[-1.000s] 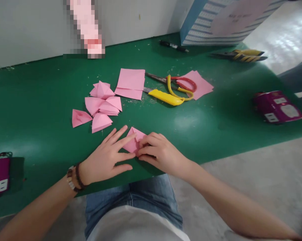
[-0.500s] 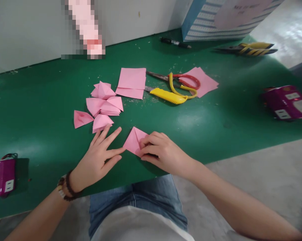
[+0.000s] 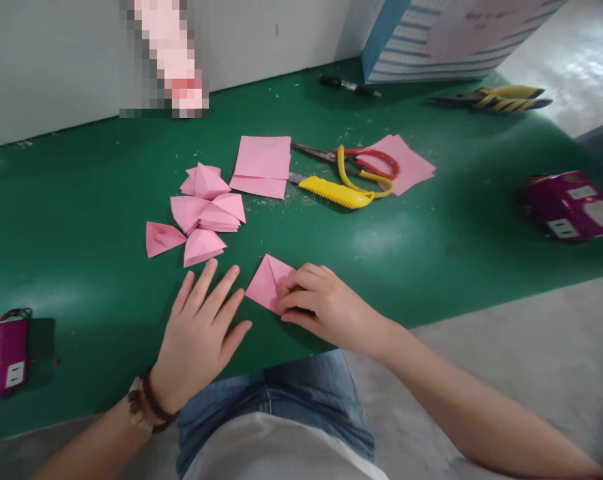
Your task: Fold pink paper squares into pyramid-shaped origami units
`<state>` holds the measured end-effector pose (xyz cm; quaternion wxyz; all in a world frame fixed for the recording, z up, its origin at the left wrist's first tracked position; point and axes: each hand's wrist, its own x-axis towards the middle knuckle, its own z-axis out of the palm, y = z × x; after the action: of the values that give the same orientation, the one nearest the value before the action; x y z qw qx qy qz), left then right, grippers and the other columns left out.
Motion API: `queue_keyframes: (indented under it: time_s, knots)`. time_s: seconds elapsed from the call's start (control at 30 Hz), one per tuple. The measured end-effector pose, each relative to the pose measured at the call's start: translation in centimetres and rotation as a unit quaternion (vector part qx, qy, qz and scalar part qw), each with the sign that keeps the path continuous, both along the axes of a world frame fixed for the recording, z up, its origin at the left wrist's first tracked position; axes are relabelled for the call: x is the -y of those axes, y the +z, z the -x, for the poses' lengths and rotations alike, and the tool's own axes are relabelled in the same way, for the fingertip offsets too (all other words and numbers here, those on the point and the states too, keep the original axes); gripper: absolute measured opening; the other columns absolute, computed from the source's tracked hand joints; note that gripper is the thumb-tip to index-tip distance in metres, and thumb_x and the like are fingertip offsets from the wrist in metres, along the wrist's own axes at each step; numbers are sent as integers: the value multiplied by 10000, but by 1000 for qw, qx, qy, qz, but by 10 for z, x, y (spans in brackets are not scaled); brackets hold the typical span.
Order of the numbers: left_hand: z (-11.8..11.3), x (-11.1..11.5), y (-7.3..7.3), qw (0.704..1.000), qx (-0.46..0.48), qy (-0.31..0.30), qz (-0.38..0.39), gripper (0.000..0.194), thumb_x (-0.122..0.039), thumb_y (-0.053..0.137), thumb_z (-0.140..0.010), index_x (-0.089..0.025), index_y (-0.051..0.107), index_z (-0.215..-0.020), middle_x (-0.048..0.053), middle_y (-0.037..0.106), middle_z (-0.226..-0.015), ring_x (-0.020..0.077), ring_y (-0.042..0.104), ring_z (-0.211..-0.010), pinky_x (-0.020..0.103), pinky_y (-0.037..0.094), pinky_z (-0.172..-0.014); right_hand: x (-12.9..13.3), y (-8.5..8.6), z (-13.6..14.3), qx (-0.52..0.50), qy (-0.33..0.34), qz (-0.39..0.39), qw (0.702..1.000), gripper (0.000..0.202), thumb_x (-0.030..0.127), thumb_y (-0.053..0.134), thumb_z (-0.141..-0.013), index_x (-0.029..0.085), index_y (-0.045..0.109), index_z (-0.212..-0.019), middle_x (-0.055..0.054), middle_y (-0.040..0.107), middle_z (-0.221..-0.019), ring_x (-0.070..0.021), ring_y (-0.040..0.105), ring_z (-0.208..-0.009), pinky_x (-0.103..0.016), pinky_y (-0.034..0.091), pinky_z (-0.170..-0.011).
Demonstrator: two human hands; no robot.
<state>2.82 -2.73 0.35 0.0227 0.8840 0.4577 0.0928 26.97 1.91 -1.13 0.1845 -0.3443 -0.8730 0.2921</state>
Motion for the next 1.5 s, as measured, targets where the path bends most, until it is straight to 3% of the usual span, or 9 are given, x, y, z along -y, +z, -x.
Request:
queue_keyframes:
  time_s: [0.1,0.3,0.4,0.53,0.73,0.93,1.3,1.4,1.5]
  knots:
    - [-4,2,-1,999,2,-31,21,373,-317,555,-931,-148,593,-1262,134,459,-1491,405,307,-1425,599,333,-1105,1,-1,1,-4,-3,0,1000,103,245,628,-918,232,725,-887,-43,674,-986,-184,571,-918,-340,416,-805]
    - [-10,-14,0,994,94,40,43,287,-254,534,-940,-144,580,-1201,124,629,-1240,298,534,-1183,487,464,-994,5,0,-1,-30,4,-36,999,120,263,589,-944,222,700,-921,-54,686,-998,-191,586,-936,-352,441,-812]
    - [-17,-30,3,988,120,42,83,170,-258,581,-911,-165,612,-1049,99,621,-1107,271,550,-1058,460,492,-916,6,3,-9,-78,-54,-85,992,109,236,578,-945,212,675,-988,-68,695,-1006,-192,607,-923,-358,485,-815]
    - [-26,-44,3,985,117,41,119,228,-281,745,-783,-164,588,-900,74,550,-990,263,518,-959,455,496,-840,0,2,-16,8,-129,-147,981,264,244,590,-921,162,634,-1168,-124,701,-1063,-239,609,-910,-406,504,-783]
    - [-26,-42,-5,975,166,41,139,312,-295,812,-725,-188,565,-883,46,535,-962,257,504,-965,462,475,-858,-17,0,-8,117,-58,-263,956,260,231,466,-986,138,684,-1090,-97,741,-892,-203,590,-763,-347,420,-632]
    - [-24,-41,-5,962,216,47,162,140,-171,737,-774,-190,599,-776,36,556,-950,231,516,-971,441,474,-883,-35,6,0,157,46,-357,920,264,147,443,-983,152,701,-923,-57,700,-784,-169,516,-692,-325,333,-577]
    - [-19,-42,-1,925,323,61,191,107,-207,638,-870,-206,603,-769,30,588,-927,183,593,-916,342,528,-798,-59,10,6,127,129,-353,918,288,150,436,-986,152,671,-820,-64,694,-794,-154,529,-690,-301,344,-586]
    - [-21,-38,3,931,324,26,167,155,-256,681,-854,-203,607,-729,39,603,-940,202,583,-983,364,517,-854,-62,7,11,67,75,-312,945,265,135,461,-960,159,659,-786,-49,700,-759,-149,561,-685,-290,381,-595]
    - [-23,-36,7,937,323,-9,136,221,-332,723,-825,-203,615,-682,41,626,-904,217,589,-980,383,516,-861,-61,6,17,-45,-55,-201,977,142,159,533,-903,164,657,-834,-33,711,-768,-139,599,-689,-265,448,-632]
